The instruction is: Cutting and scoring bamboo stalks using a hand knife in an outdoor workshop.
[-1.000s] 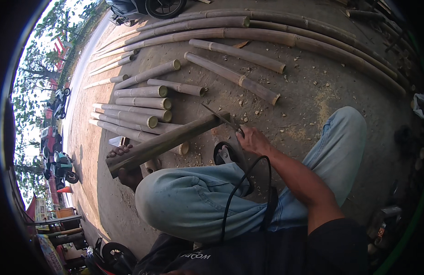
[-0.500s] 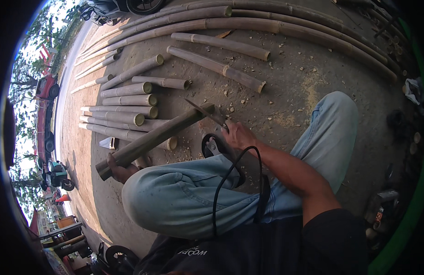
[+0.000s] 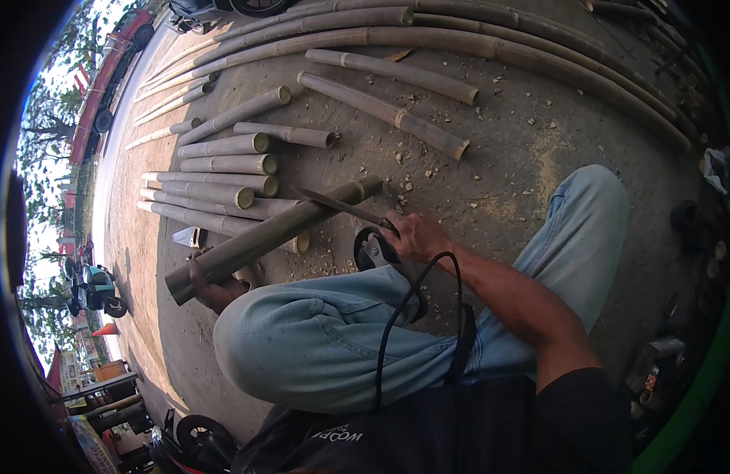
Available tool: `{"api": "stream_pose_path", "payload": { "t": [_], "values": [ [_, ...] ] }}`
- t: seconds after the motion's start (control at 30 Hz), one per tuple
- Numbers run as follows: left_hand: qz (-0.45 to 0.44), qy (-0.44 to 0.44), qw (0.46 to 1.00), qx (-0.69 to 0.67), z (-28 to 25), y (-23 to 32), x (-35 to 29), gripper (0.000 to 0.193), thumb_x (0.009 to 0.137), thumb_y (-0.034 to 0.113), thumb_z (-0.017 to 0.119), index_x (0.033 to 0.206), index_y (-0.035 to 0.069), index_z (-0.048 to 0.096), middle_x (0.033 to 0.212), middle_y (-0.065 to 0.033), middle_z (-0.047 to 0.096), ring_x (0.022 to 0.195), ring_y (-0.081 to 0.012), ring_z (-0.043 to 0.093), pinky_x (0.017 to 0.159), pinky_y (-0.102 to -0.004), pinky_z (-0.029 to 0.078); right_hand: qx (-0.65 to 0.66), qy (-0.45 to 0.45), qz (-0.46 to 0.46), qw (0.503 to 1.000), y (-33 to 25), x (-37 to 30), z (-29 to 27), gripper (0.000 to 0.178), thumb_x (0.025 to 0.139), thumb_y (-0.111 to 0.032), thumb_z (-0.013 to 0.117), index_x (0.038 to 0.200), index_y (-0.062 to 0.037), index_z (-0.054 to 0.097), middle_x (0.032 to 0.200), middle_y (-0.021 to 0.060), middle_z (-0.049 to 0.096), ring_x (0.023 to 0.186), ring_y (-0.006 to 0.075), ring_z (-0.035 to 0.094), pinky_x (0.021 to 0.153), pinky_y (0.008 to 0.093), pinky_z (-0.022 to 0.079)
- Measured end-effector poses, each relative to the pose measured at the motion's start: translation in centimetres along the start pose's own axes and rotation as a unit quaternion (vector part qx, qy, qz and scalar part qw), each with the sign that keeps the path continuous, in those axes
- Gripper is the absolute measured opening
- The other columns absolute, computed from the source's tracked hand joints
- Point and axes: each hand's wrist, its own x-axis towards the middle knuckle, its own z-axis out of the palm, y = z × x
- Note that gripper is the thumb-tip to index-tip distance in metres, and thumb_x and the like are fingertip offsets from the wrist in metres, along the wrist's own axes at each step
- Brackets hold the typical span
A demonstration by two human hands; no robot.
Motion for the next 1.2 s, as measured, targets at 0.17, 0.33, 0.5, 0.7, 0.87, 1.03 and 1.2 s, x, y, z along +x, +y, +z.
{"api": "stream_pose_path", "payload": {
  "t": [0.17,0.33,0.5,0.7,0.87,1.03,1.2],
  "values": [
    [-0.038,-0.094,0.995,-0.017,-1.5,-1.0,0.7,0.043,0.093,0.029,0.066,0.123,0.001,0.055,0.112,-0.0157,0.062,0.111,-0.0301,0.061,0.103,-0.051,0.049,0.002,0.009,0.119,0.993,2.6,1.5,-1.9,0.038,0.099,-0.035,0.056,0.111,0.0012,0.06,0.089,0.032,0.069,0.091,0.0522,0.067,0.079,0.0582,0.054],
    [-0.008,-0.134,0.991,-0.008,-1.2,-0.1,0.3,0.049,0.09,0.023,0.066,0.131,0.003,0.048,0.114,-0.0149,0.06,0.114,-0.0312,0.06,0.107,-0.0527,0.047,0.015,-0.017,-0.027,0.999,0.6,0.5,-1.0,0.039,0.099,-0.033,0.057,0.109,0.0036,0.061,0.088,0.0333,0.067,0.091,0.0528,0.066,0.077,0.0566,0.054],
    [0.012,-0.189,0.981,-0.051,-1.8,-0.5,0.2,0.05,0.087,0.02,0.067,0.131,0.006,0.048,0.117,-0.0117,0.057,0.117,-0.0303,0.057,0.112,-0.0523,0.041,0.021,0.02,0.085,0.996,1.8,1.4,-2.1,0.036,0.099,-0.033,0.057,0.107,0.0018,0.06,0.087,0.0325,0.068,0.091,0.0532,0.066,0.076,0.0571,0.053],
    [0.027,-0.27,0.96,-0.073,-0.9,-0.6,0.3,0.055,0.081,0.019,0.072,0.13,0.009,0.049,0.112,-0.0091,0.056,0.113,-0.0283,0.056,0.113,-0.0501,0.039,0.023,0.04,0.125,0.991,3.2,2.0,-1.3,0.037,0.099,-0.032,0.058,0.109,0.0036,0.06,0.087,0.0317,0.067,0.091,0.0521,0.065,0.077,0.0564,0.051],
    [0.047,-0.304,0.949,-0.066,-0.9,0.4,0.7,0.058,0.076,0.021,0.076,0.127,0.01,0.05,0.108,-0.0082,0.057,0.111,-0.0275,0.056,0.112,-0.049,0.039,0.004,-0.01,0.064,0.998,1.0,1.1,-2.7,0.039,0.099,-0.033,0.057,0.109,0.0046,0.061,0.092,0.0331,0.067,0.094,0.052,0.065,0.079,0.0563,0.052],
    [0.046,-0.338,0.937,-0.076,-0.7,0.1,0.7,0.058,0.073,0.023,0.079,0.123,0.011,0.051,0.105,-0.0074,0.056,0.109,-0.0278,0.057,0.11,-0.05,0.04,0.003,0.053,0.123,0.991,3.5,2.0,-1.4,0.038,0.099,-0.034,0.057,0.108,0.0031,0.061,0.088,0.032,0.067,0.094,0.0516,0.066,0.078,0.0567,0.051],
    [0.056,-0.382,0.917,-0.097,-1.4,0.3,1.2,0.058,0.071,0.022,0.079,0.121,0.011,0.05,0.104,-0.0074,0.055,0.108,-0.0278,0.057,0.11,-0.0507,0.04,0.02,-0.019,0.05,0.998,0.3,0.9,-3.4,0.036,0.098,-0.032,0.057,0.105,0.0038,0.061,0.087,0.0326,0.067,0.093,0.0524,0.065,0.079,0.0568,0.051]
  ]
}}
